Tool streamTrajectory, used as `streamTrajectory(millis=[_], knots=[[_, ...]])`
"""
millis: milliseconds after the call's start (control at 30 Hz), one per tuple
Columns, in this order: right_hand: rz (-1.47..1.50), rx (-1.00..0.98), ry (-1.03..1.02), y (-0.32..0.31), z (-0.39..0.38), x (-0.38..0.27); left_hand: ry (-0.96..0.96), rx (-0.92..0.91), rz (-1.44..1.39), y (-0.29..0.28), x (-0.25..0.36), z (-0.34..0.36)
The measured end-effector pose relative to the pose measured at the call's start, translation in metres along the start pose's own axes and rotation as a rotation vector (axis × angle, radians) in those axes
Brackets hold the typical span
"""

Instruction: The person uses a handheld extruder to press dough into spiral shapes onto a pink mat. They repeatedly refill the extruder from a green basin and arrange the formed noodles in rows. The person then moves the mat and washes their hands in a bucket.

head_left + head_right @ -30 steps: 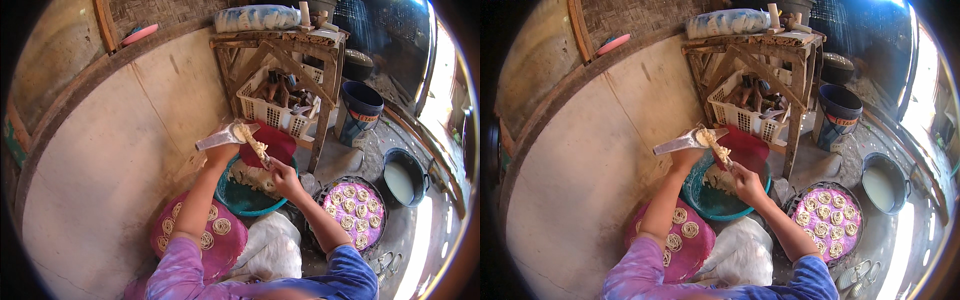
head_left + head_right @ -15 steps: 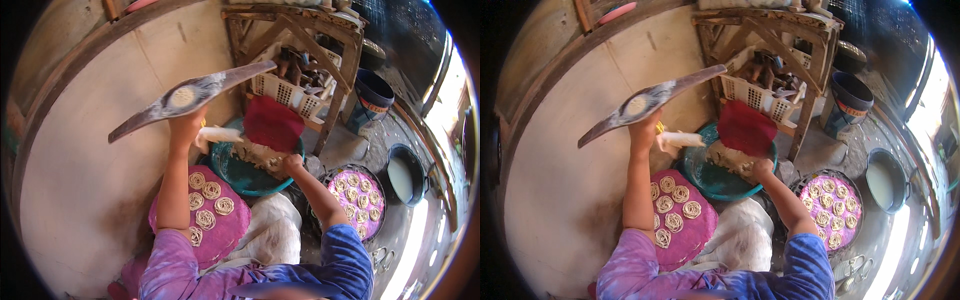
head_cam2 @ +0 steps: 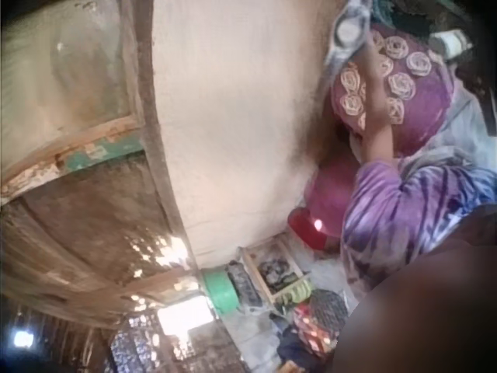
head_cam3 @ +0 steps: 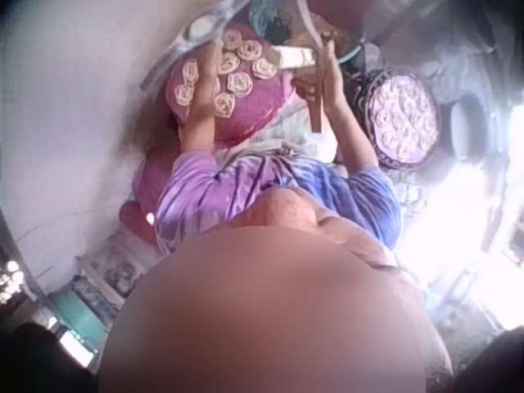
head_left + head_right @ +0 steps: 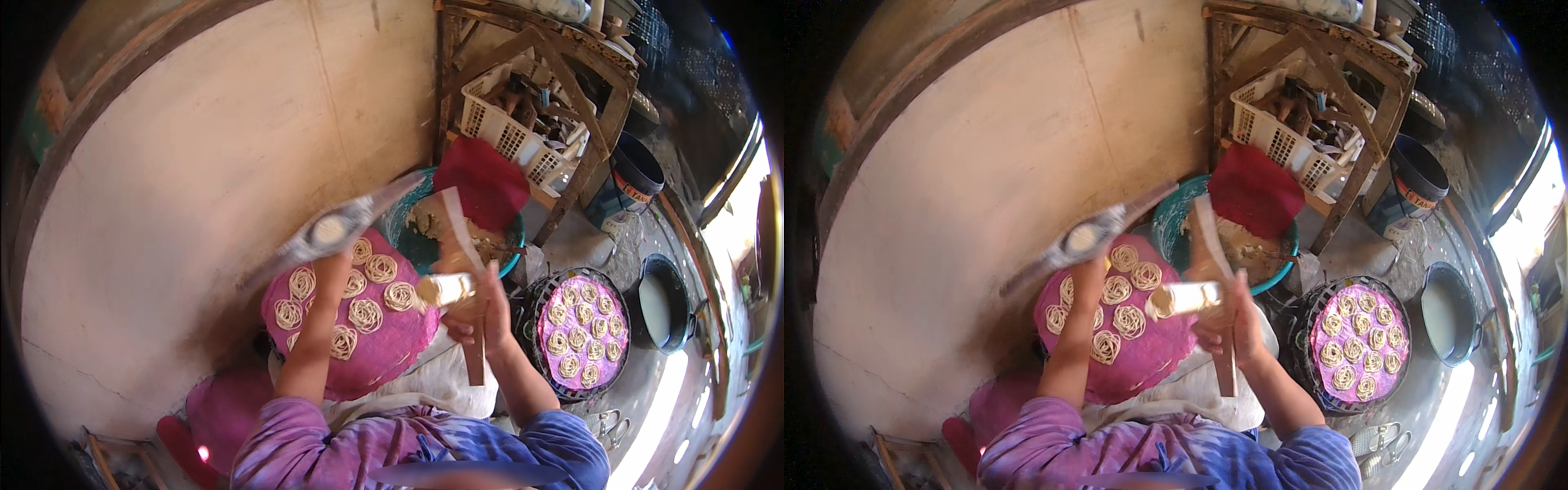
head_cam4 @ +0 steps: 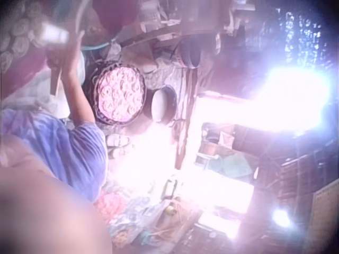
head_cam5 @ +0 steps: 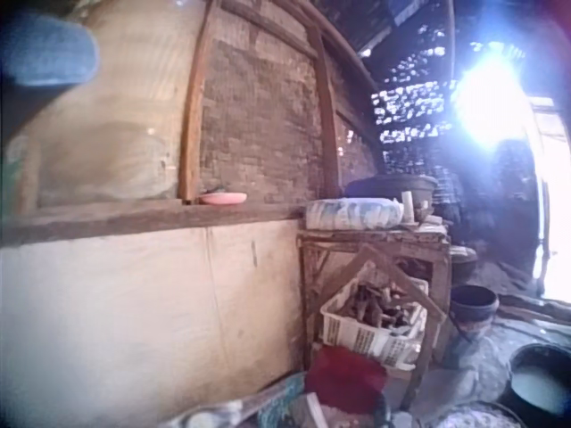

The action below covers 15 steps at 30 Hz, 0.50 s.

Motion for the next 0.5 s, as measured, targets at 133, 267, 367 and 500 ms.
streamTrajectory(millis=[133, 267, 367, 500], knots=[[-0.671, 0.132, -0.319, 0.019, 0.001, -0.001, 0.226, -0.251, 0.184, 0.004, -0.002, -0.059], [-1.664, -0.132, -0.565, 0.064, 0.01, -0.02, 0.121, -0.398, -0.258, -0.015, 0.018, -0.082], [-1.968, -0.284, -0.347, 0.092, 0.013, -0.037, 0.143, -0.537, 0.319, -0.023, 0.037, -0.092], [-1.978, -0.363, -0.037, 0.114, 0.016, -0.032, 0.174, -0.682, 0.255, -0.012, 0.042, -0.108]])
Point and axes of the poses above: each hand's wrist, its own z-axis towards the middle knuckle, its own y-axis out of the palm, x = y × z, the point moved 1 cm from there along z, towards the middle knuckle, and after that the axes turned 13 degrees about -x, right-handed, at the moved point
